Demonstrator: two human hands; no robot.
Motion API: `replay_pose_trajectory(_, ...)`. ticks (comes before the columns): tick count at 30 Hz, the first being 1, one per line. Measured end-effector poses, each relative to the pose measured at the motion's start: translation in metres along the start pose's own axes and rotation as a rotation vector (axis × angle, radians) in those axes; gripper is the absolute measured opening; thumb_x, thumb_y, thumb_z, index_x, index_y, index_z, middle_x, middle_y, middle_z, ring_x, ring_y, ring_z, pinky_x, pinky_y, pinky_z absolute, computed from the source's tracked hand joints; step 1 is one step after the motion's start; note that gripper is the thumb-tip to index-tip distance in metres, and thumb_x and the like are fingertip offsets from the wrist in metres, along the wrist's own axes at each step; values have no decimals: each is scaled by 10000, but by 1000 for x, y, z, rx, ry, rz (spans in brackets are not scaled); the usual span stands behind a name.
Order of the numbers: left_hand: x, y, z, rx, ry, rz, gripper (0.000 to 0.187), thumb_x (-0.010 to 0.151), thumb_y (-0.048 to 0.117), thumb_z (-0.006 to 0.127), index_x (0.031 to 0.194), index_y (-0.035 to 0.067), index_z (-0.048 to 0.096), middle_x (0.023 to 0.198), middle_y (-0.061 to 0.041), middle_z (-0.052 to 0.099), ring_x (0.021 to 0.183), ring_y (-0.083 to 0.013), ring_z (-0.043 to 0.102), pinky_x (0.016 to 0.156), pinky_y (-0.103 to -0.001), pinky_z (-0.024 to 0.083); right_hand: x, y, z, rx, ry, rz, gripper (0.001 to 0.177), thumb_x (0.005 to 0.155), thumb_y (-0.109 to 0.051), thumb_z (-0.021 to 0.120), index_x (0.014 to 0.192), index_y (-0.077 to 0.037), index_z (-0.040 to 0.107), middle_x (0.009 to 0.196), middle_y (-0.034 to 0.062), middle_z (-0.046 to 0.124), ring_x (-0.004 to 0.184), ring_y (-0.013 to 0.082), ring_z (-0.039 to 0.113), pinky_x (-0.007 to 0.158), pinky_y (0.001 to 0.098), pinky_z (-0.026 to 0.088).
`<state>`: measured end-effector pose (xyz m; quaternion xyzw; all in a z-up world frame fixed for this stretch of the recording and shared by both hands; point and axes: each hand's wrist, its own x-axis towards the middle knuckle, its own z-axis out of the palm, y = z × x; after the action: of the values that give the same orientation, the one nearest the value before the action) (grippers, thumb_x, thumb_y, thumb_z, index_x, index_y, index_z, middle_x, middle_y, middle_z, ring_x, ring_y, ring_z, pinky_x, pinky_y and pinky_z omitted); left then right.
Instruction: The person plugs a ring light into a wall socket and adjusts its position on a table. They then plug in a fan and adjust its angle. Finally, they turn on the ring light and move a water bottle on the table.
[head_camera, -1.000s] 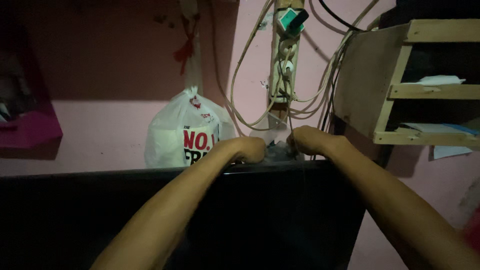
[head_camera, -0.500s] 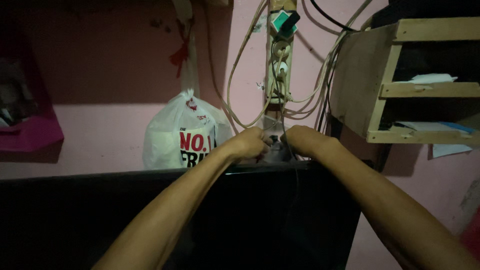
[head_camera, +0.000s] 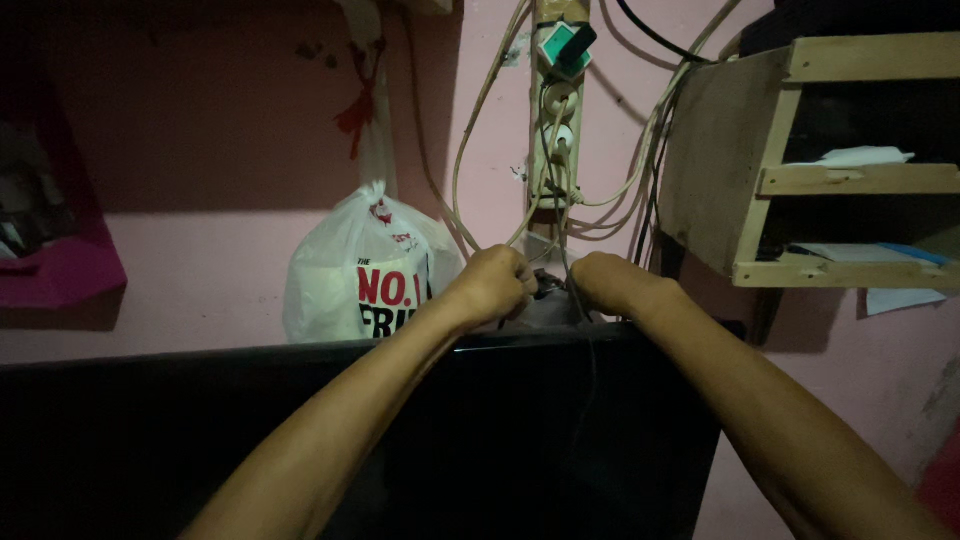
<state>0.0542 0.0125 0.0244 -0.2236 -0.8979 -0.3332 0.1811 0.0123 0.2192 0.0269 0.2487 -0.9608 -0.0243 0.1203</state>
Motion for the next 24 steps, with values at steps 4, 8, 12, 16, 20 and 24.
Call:
replay_pose_trajectory(4, -6, 1, -5, 216, 120, 140, 159, 769, 14, 668, 926, -8, 654, 774, -240, 700, 780, -399, 714, 720, -487, 546, -1, -4, -4, 56, -67, 67, 155, 836, -113, 703, 909, 7, 769, 878, 216, 749, 783, 324, 770, 671, 425, 638)
replay_pose_trajectory(8, -22, 5, -17, 299, 136, 146, 319, 794, 19, 676, 1079, -53, 554, 835, -279, 697, 849, -439, 704, 770, -515, 540, 1, -1, -2, 21, -51, 13, 160, 834, -135, 707, 932, -47, 798, 885, 197, 753, 830, 326, 762, 724, 427, 609)
replay_pose_trajectory(12, -44, 13, -31, 308, 128, 218, 347, 804, 163, 763, 1080, -3, 634, 846, -252, 697, 850, -437, 683, 732, -527, 523, 7, 8, 6, 68, -37, 35, 156, 842, -138, 711, 938, -46, 792, 901, 207, 746, 866, 341, 749, 765, 438, 589)
replay_pose_trajectory(16, -60, 26, -46, 358, 139, 245, 208, 855, 231, 751, 986, 69, 756, 835, -206, 712, 839, -410, 693, 728, -518, 523, 19, 18, 17, 24, -11, -53, 207, 831, -102, 669, 992, -95, 798, 960, 180, 761, 886, 330, 745, 793, 425, 587)
replay_pose_trajectory(20, -61, 43, -73, 303, 303, 191, 204, 891, 252, 714, 983, 77, 764, 843, -189, 724, 806, -389, 691, 723, -506, 517, 24, 25, 18, 25, 37, -45, 237, 886, -157, 656, 1074, -76, 776, 1023, 163, 768, 942, 318, 746, 863, 403, 573)
replay_pose_trajectory(24, -41, 59, -111, 290, 464, 307, 208, 883, 213, 711, 929, 18, 763, 876, -191, 723, 827, -373, 681, 743, -492, 516, 5, 24, 0, 110, 202, -101, 374, 794, -115, 701, 1159, -143, 773, 1104, 131, 759, 1048, 309, 713, 934, 390, 549)
